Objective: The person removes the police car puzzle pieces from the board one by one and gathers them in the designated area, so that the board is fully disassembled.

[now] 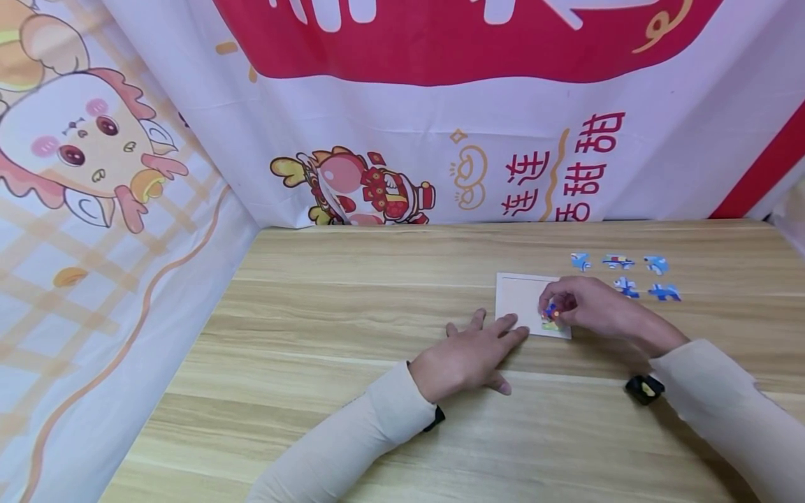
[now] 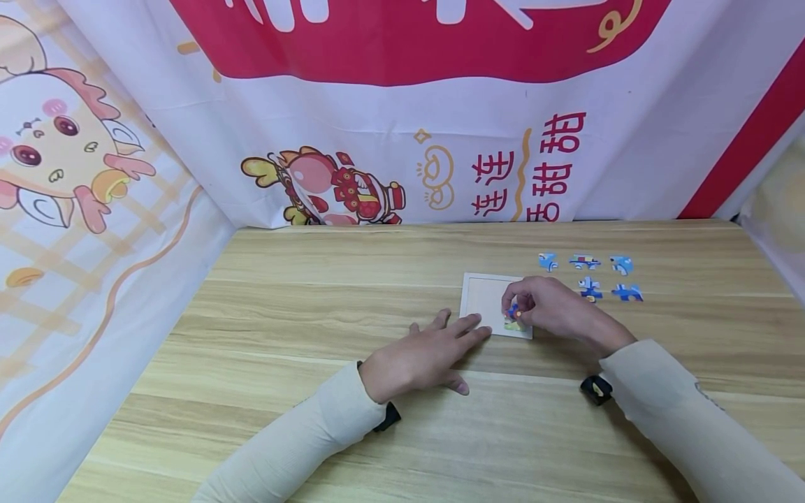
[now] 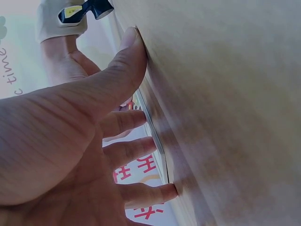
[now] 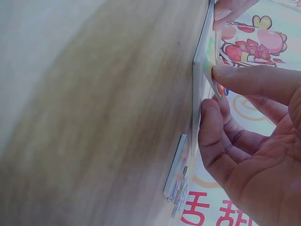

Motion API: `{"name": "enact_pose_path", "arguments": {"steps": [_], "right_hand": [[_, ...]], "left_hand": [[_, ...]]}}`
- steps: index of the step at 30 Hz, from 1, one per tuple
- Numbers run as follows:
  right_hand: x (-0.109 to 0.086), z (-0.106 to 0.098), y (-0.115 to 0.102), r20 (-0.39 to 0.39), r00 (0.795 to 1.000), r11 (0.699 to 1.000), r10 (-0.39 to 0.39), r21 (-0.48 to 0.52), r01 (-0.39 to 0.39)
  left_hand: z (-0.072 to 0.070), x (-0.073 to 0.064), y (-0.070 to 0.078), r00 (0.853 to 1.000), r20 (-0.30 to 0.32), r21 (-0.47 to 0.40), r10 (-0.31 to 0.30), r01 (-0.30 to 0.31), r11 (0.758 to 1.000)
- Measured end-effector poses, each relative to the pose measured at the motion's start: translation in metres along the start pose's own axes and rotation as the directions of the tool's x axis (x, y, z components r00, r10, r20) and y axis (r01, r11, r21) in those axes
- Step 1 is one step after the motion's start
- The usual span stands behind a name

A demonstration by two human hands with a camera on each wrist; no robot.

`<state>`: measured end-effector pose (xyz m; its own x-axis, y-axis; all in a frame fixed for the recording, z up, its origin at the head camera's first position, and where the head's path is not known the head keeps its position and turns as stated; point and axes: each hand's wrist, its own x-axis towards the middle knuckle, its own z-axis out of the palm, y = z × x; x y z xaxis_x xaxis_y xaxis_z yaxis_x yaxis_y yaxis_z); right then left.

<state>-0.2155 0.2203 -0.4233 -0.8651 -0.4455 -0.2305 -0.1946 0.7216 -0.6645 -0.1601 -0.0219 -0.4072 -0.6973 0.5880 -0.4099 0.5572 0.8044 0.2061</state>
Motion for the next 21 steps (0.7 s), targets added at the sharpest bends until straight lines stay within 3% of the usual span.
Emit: {"name": "enact_pose_path", "arguments": {"steps": [9, 21], "right_hand": [[-0.0001, 0.0011, -0.0005, -0.03, 0.998, 0.998, -0.063, -0.024, 0.062], [-0.003, -0.0008, 0.0011, -0.007, 0.999, 0.999, -0.037, -0.004, 0.037]], "left_hand": [[-0.0007, 0.0013, -0.0017, 1.0, 0.0, 0.005, 0.003, -0.003, 1.0], [-0.0002, 0.0021, -0.0016, 1.0, 0.013, 0.007, -0.001, 0.0, 1.0]]}}
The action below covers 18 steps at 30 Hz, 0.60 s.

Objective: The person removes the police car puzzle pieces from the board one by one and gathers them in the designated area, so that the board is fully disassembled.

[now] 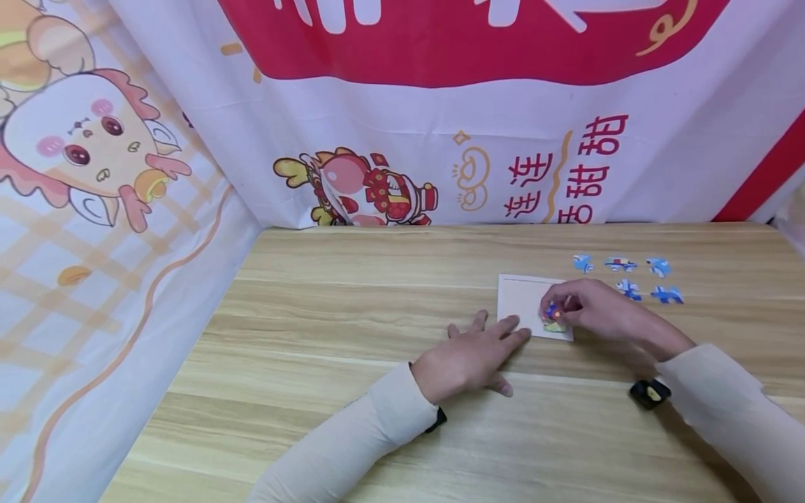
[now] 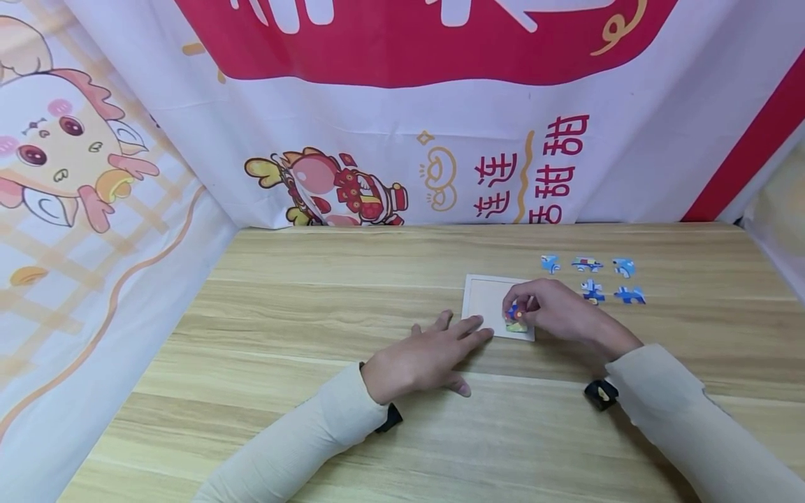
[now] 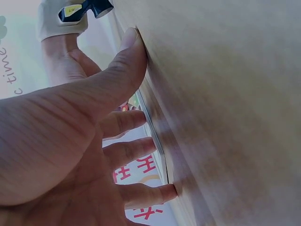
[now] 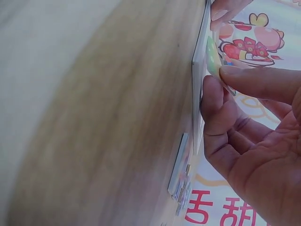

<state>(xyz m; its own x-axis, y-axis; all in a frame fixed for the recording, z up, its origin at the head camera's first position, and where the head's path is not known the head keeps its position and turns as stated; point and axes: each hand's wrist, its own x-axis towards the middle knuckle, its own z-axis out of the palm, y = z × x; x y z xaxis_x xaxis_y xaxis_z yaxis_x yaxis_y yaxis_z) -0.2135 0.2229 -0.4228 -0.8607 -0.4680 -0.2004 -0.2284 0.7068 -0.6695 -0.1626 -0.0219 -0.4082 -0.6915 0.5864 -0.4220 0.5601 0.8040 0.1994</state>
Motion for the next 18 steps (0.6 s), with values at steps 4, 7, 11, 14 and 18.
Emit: {"name": "enact_pose_path", "arguments": {"steps": [4, 7, 11, 14, 18], "right_hand": [[-0.003, -0.001, 0.002, 0.003, 1.0, 1.0, 0.014, 0.009, -0.014], [-0.005, -0.003, 0.003, 0.002, 1.0, 0.999, 0.022, 0.027, -0.022], [-0.009, -0.006, 0.004, -0.014, 1.0, 0.999, 0.025, 0.04, -0.024], [-0.014, -0.009, 0.006, -0.041, 0.999, 1.0, 0.012, 0.022, -0.012], [-0.02, -0.013, 0.011, -0.072, 0.997, 1.0, 0.007, 0.002, -0.006]], "left_hand": [[0.0, 0.0, 0.001, 1.0, -0.006, 0.004, 0.001, -0.001, 1.0], [0.0, -0.001, 0.002, 1.0, -0.013, 0.006, -0.001, 0.001, 1.0], [0.0, -0.002, 0.002, 1.0, -0.016, 0.003, -0.002, 0.002, 1.0], [-0.001, -0.002, 0.003, 1.0, -0.015, -0.001, 0.0, 0.0, 1.0], [-0.001, -0.002, 0.003, 1.0, -0.014, -0.01, -0.003, 0.003, 1.0]]}}
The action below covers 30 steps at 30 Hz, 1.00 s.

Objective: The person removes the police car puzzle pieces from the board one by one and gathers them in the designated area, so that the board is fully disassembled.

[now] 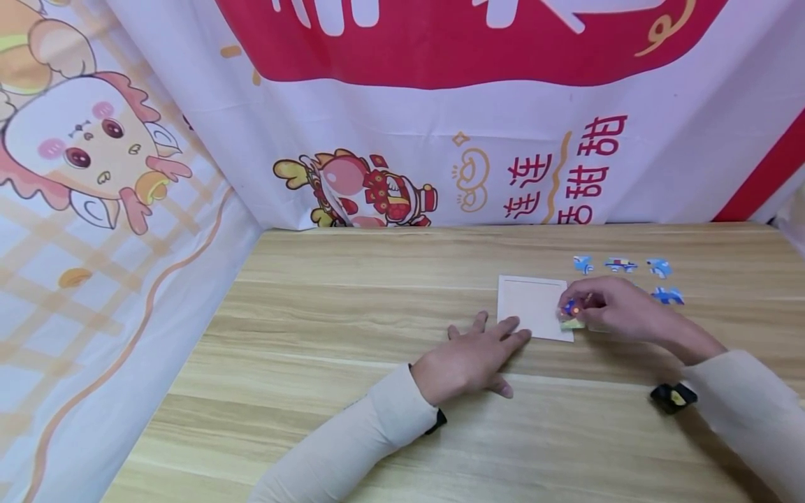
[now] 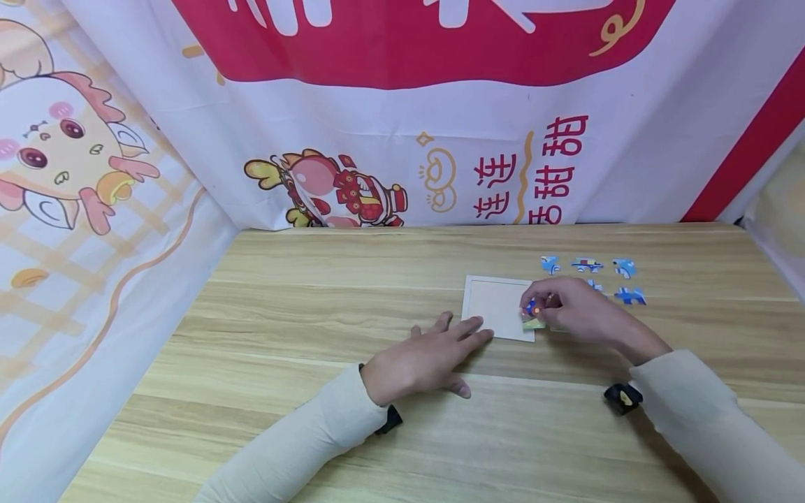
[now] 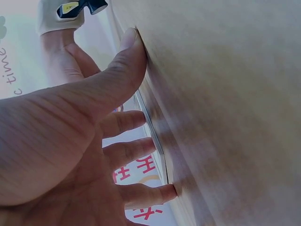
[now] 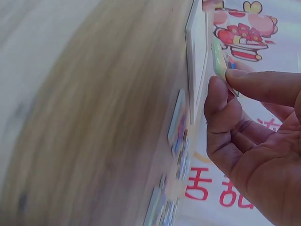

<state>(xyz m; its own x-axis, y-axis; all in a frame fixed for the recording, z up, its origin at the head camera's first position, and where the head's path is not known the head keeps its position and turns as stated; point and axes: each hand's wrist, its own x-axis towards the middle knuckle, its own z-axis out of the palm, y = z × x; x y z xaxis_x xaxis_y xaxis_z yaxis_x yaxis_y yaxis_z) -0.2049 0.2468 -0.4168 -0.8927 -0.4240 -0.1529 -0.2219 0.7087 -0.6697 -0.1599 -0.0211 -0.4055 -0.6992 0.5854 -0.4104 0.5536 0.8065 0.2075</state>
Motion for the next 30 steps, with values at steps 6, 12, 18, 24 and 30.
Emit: {"name": "enact_pose_path", "arguments": {"steps": [6, 12, 18, 24, 30], "right_hand": [[-0.01, -0.01, 0.012, -0.031, 1.0, 1.0, 0.001, -0.023, -0.002], [-0.023, -0.022, 0.029, -0.052, 0.999, 0.998, 0.009, -0.058, -0.012], [-0.037, -0.037, 0.047, -0.059, 0.996, 0.99, 0.063, -0.123, -0.07], [-0.049, -0.052, 0.068, -0.028, 0.992, 0.981, 0.122, -0.149, -0.125], [-0.057, -0.064, 0.083, 0.031, 0.978, 0.973, 0.206, -0.111, -0.202]], "left_hand": [[0.0, -0.001, 0.001, 1.0, -0.005, 0.017, -0.006, 0.006, 1.0], [0.0, -0.001, 0.001, 1.0, -0.003, 0.013, -0.007, 0.007, 1.0], [-0.001, -0.001, 0.001, 1.0, -0.001, 0.013, -0.003, 0.003, 1.0], [0.0, 0.0, 0.001, 1.0, -0.003, 0.011, 0.003, -0.003, 1.0], [0.001, 0.0, 0.0, 1.0, -0.001, -0.003, 0.005, -0.005, 1.0]]}}
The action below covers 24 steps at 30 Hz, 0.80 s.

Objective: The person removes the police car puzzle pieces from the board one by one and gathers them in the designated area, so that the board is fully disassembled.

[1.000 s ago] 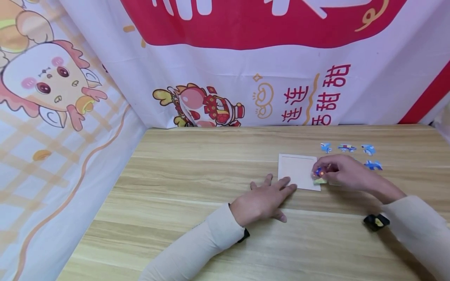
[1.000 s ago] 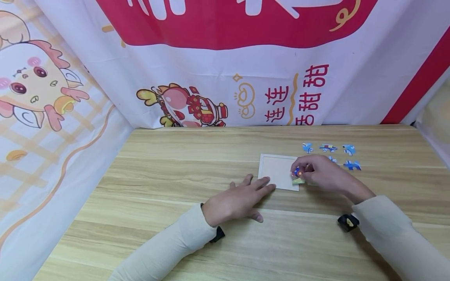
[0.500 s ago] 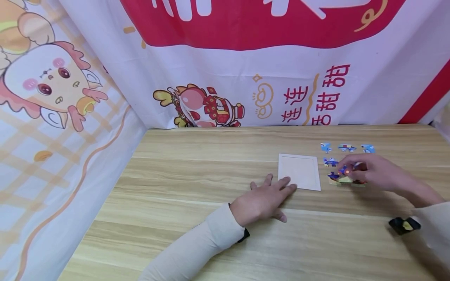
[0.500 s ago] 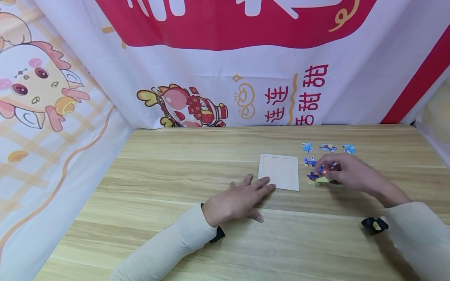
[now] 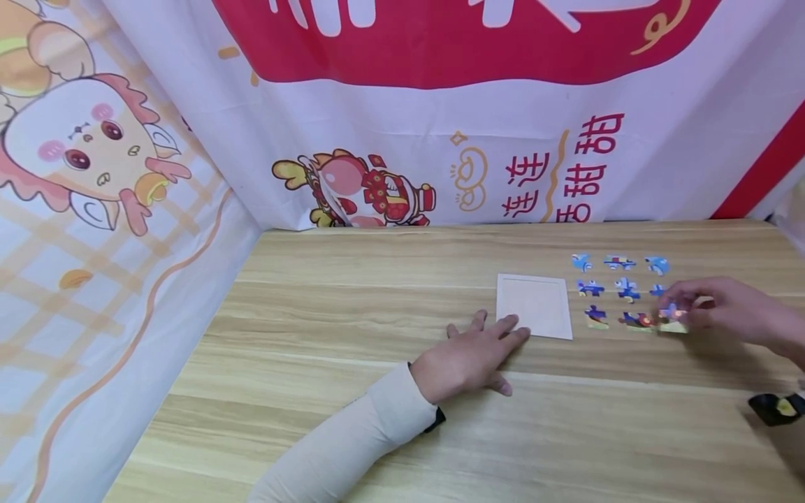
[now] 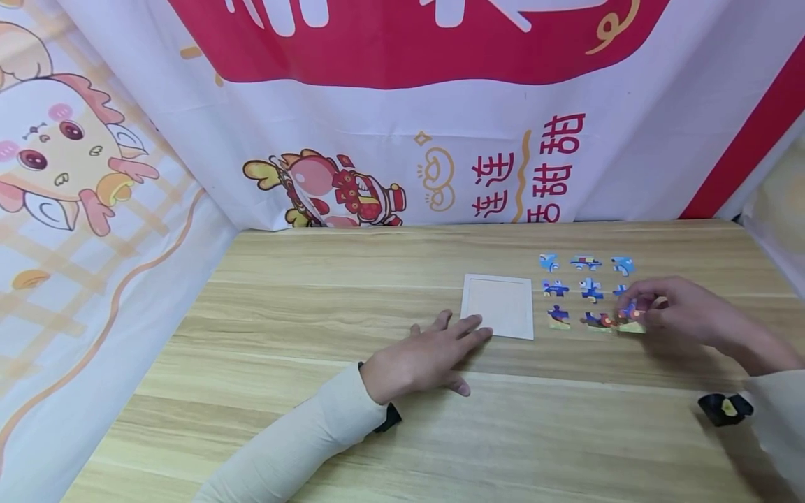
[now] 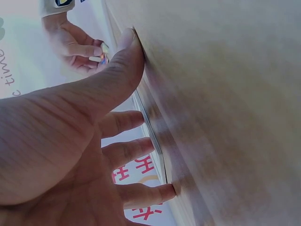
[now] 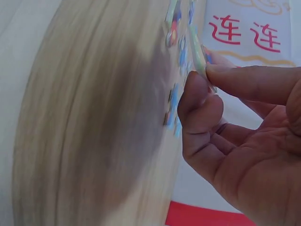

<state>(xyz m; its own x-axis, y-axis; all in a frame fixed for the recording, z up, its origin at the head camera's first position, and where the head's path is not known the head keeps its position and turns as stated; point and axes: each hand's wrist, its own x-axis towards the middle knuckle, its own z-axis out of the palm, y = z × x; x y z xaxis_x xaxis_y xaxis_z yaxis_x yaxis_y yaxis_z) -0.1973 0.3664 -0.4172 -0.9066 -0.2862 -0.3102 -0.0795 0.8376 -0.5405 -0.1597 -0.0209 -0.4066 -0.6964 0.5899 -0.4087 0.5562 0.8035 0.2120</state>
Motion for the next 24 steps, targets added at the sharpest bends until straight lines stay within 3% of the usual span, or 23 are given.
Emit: {"name": "enact_pose_path", "arguments": {"steps": [11, 24], "right_hand": [[0.003, -0.003, 0.011, 0.084, 0.993, 0.996, 0.079, 0.036, -0.082], [0.007, 0.001, 0.014, 0.04, 0.996, 0.997, 0.079, -0.003, -0.079]], "left_hand": [[0.0, 0.001, -0.001, 1.0, -0.001, 0.007, 0.005, -0.005, 1.0], [0.001, 0.002, -0.001, 1.0, 0.007, 0.001, -0.002, 0.002, 1.0]]}}
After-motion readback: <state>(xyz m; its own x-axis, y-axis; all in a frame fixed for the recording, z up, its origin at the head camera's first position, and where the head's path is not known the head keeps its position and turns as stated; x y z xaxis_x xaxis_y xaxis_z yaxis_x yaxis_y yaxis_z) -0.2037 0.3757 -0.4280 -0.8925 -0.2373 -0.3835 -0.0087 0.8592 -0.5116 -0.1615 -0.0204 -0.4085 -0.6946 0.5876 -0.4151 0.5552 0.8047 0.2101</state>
